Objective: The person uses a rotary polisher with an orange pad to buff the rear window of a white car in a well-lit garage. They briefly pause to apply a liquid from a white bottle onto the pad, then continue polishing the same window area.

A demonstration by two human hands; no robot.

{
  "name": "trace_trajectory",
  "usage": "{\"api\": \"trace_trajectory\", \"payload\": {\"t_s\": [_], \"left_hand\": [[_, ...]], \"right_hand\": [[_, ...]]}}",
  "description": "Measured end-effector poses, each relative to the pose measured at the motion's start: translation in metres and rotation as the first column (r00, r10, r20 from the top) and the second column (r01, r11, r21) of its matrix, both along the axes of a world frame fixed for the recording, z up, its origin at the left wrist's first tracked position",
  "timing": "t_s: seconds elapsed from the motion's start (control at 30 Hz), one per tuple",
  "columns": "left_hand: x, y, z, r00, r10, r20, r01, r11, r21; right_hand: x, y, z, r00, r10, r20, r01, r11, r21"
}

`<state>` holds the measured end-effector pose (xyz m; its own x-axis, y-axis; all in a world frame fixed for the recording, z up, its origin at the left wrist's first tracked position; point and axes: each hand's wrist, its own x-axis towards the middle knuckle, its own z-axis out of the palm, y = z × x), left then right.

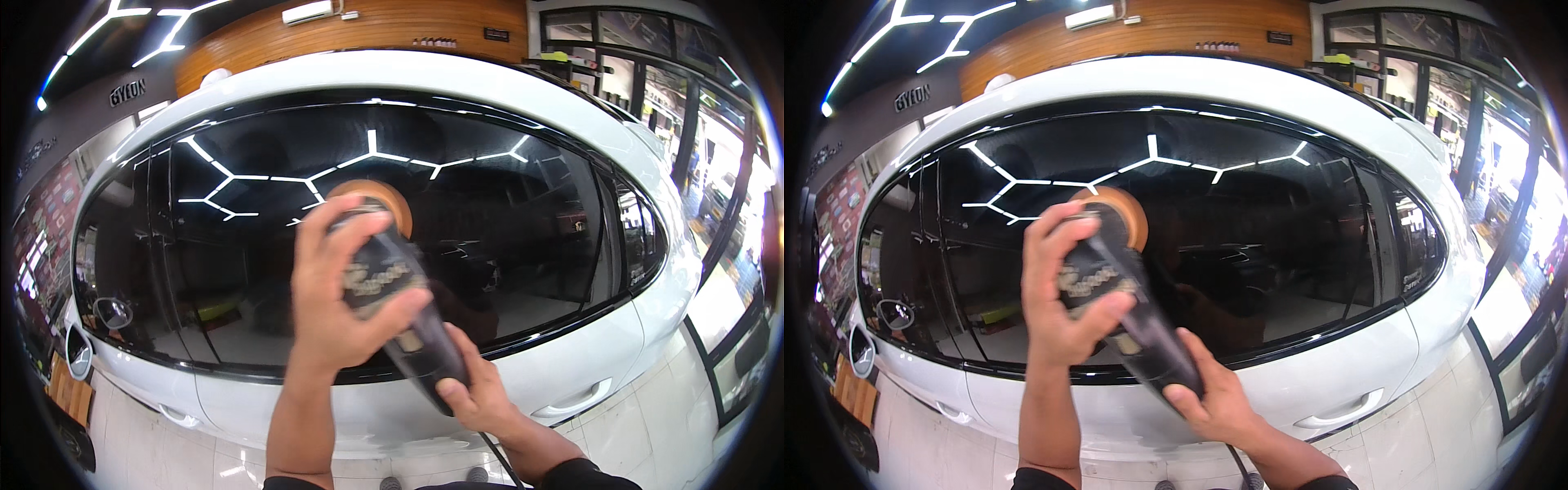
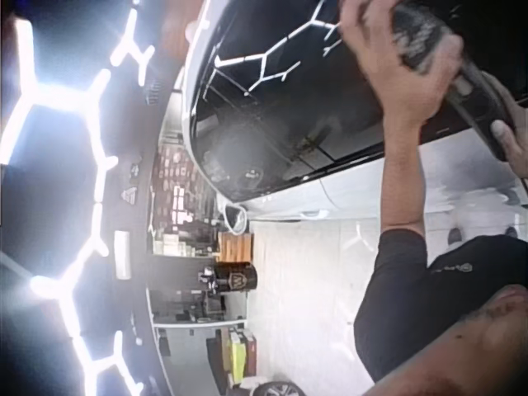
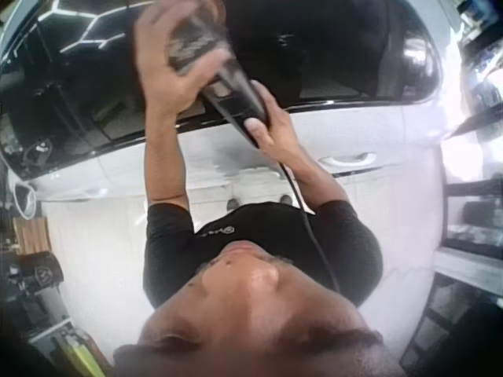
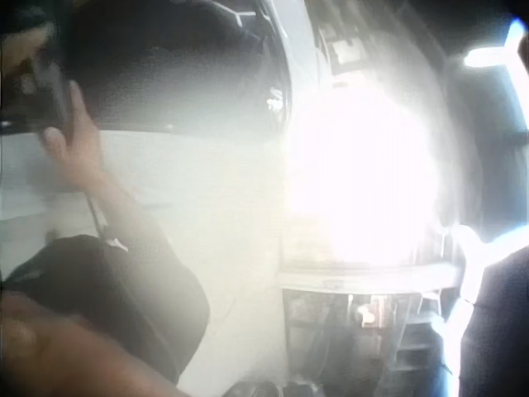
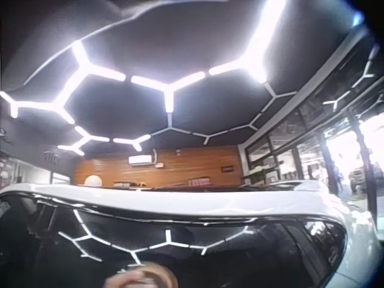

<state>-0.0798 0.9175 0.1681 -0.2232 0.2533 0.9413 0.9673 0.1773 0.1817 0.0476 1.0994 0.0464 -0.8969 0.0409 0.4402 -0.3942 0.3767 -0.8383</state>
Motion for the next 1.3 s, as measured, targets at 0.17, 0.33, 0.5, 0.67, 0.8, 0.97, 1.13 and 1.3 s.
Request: {"api": "trace_trajectory", "payload": {"t_s": [0.17, 0.33, 0.5, 0.67, 0.8, 0.97, 1.13, 1.3], "left_hand": [[-0.009, 0.002, 0.009, 0.997, -0.066, 0.036, 0.063, 0.995, 0.080], [0.004, 0.083, 0.028, 0.998, -0.033, -0.061, 0.027, 0.995, -0.100], [0.028, 0.181, 0.020, 0.985, -0.169, -0.034, 0.163, 0.978, -0.130], [0.024, 0.166, 0.024, 0.992, -0.092, -0.082, 0.082, 0.990, -0.112], [0.006, 0.102, 0.030, 0.994, -0.075, -0.081, 0.069, 0.995, -0.078], [0.004, 0.048, 0.019, 0.995, 0.064, -0.080, -0.062, 0.998, 0.032], [0.004, 0.041, 0.013, 0.996, 0.091, 0.012, -0.092, 0.995, 0.039], [0.015, 0.061, 0.029, 0.993, 0.104, 0.057, -0.105, 0.994, 0.009]], "right_hand": [[-0.007, -0.001, 0.017, 1.000, 0.018, -0.004, -0.018, 1.000, 0.007], [0.011, 0.045, 0.001, 0.977, -0.159, -0.144, 0.132, 0.975, -0.180], [0.041, 0.097, -0.029, 0.979, -0.203, -0.008, 0.178, 0.877, -0.447], [0.039, 0.101, -0.024, 0.980, -0.194, -0.053, 0.166, 0.931, -0.326], [0.020, 0.074, 0.005, 0.997, -0.070, -0.022, 0.064, 0.982, -0.180], [0.009, 0.070, 0.008, 0.984, 0.174, -0.049, -0.174, 0.985, 0.000], [-0.005, 0.067, -0.009, 0.944, 0.209, -0.255, -0.229, 0.972, -0.052], [0.000, 0.079, 0.001, 0.947, 0.183, -0.263, -0.201, 0.978, -0.046]]}}
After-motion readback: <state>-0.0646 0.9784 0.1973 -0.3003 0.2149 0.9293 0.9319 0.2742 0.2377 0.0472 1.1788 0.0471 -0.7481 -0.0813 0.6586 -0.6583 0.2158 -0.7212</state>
